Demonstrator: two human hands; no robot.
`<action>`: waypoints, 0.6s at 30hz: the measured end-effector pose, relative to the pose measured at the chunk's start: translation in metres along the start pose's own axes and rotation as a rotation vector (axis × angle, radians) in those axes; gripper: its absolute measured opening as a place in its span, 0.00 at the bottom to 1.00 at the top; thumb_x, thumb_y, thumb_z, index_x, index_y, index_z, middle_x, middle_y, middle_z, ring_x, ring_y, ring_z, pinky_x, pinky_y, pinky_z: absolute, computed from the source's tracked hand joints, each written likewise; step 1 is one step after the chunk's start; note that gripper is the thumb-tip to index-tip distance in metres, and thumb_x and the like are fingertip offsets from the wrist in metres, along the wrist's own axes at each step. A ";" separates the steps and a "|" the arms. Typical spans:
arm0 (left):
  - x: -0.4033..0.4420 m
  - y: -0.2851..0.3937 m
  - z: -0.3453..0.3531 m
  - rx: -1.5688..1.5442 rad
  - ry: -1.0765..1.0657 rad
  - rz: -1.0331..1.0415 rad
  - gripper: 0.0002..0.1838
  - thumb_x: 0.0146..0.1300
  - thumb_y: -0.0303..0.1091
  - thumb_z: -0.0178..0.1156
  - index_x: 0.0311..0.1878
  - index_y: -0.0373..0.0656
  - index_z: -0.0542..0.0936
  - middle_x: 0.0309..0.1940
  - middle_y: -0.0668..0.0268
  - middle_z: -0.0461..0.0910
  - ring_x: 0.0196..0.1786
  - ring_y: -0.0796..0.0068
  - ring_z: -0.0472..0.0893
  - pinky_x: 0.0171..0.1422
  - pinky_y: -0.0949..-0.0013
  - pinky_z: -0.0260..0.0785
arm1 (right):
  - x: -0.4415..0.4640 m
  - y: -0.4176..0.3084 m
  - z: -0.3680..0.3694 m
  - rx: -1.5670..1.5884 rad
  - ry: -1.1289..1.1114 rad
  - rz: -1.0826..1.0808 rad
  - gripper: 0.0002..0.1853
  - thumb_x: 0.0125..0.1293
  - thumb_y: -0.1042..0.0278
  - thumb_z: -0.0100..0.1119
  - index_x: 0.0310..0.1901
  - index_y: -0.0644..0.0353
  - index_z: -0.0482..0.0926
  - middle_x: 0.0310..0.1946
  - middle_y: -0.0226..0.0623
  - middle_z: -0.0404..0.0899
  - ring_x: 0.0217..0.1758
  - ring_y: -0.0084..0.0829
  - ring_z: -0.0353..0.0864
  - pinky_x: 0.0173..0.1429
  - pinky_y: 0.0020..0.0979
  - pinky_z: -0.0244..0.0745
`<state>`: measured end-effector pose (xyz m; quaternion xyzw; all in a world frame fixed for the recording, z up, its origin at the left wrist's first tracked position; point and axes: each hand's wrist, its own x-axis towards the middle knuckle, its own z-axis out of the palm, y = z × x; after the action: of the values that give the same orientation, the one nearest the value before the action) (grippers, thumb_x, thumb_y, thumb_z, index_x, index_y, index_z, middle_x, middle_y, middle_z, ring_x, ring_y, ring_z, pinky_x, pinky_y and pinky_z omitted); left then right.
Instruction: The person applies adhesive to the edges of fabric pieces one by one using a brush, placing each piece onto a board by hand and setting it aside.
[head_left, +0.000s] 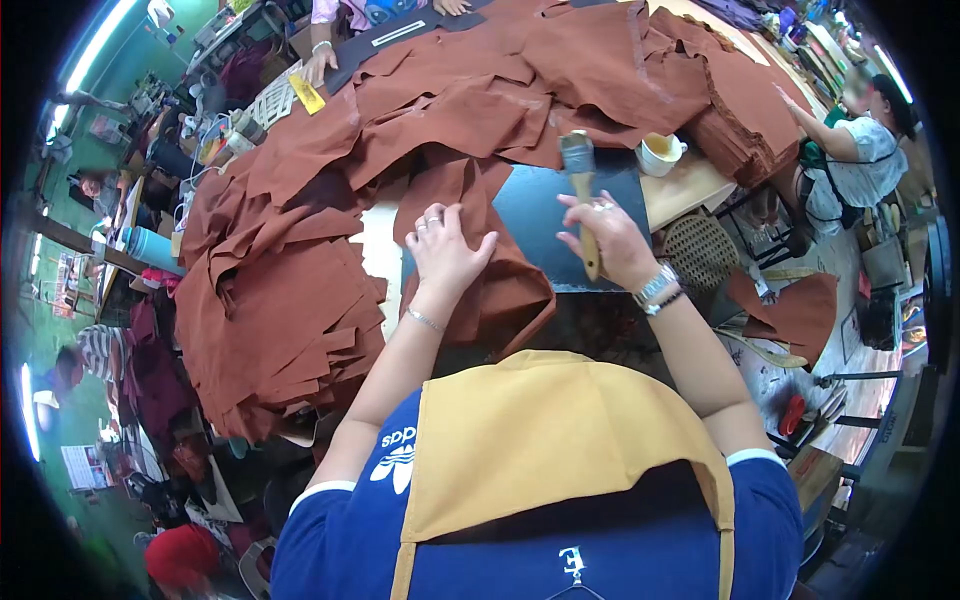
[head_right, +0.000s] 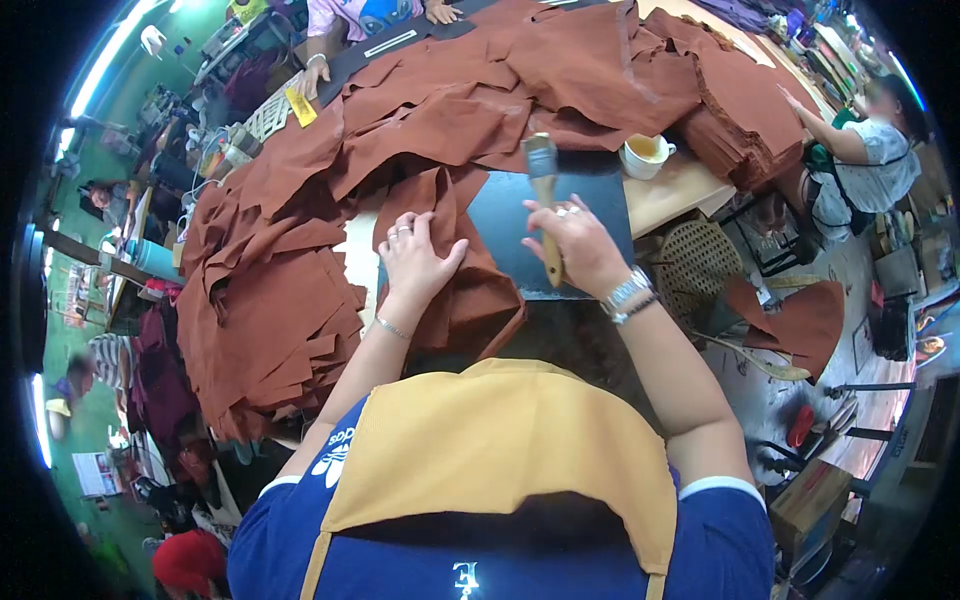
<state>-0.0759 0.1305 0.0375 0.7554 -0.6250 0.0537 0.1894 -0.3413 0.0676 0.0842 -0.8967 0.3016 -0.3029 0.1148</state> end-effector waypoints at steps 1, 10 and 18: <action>0.007 0.001 0.005 0.014 -0.053 0.003 0.28 0.61 0.57 0.64 0.55 0.44 0.79 0.58 0.54 0.76 0.62 0.52 0.75 0.60 0.45 0.65 | 0.008 0.001 0.005 0.002 -0.024 -0.026 0.16 0.60 0.69 0.72 0.45 0.53 0.74 0.60 0.37 0.82 0.56 0.45 0.83 0.72 0.56 0.67; -0.011 0.050 -0.055 -0.618 0.065 0.333 0.03 0.70 0.28 0.56 0.44 0.44 0.75 0.29 0.53 0.82 0.32 0.49 0.83 0.34 0.51 0.74 | 0.047 -0.013 -0.003 -0.062 -0.115 -0.356 0.19 0.54 0.72 0.69 0.46 0.50 0.74 0.39 0.32 0.82 0.52 0.40 0.83 0.80 0.57 0.56; -0.019 0.057 -0.057 -0.604 -0.046 0.483 0.13 0.57 0.22 0.66 0.44 0.39 0.77 0.35 0.57 0.81 0.35 0.55 0.84 0.37 0.61 0.76 | -0.028 -0.024 -0.105 -0.067 0.060 -0.058 0.16 0.57 0.75 0.65 0.45 0.52 0.71 0.26 0.32 0.77 0.35 0.42 0.84 0.75 0.55 0.64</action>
<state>-0.1258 0.1597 0.0970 0.4974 -0.7768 -0.1065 0.3713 -0.4120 0.1009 0.1632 -0.8990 0.2887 -0.3225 0.0666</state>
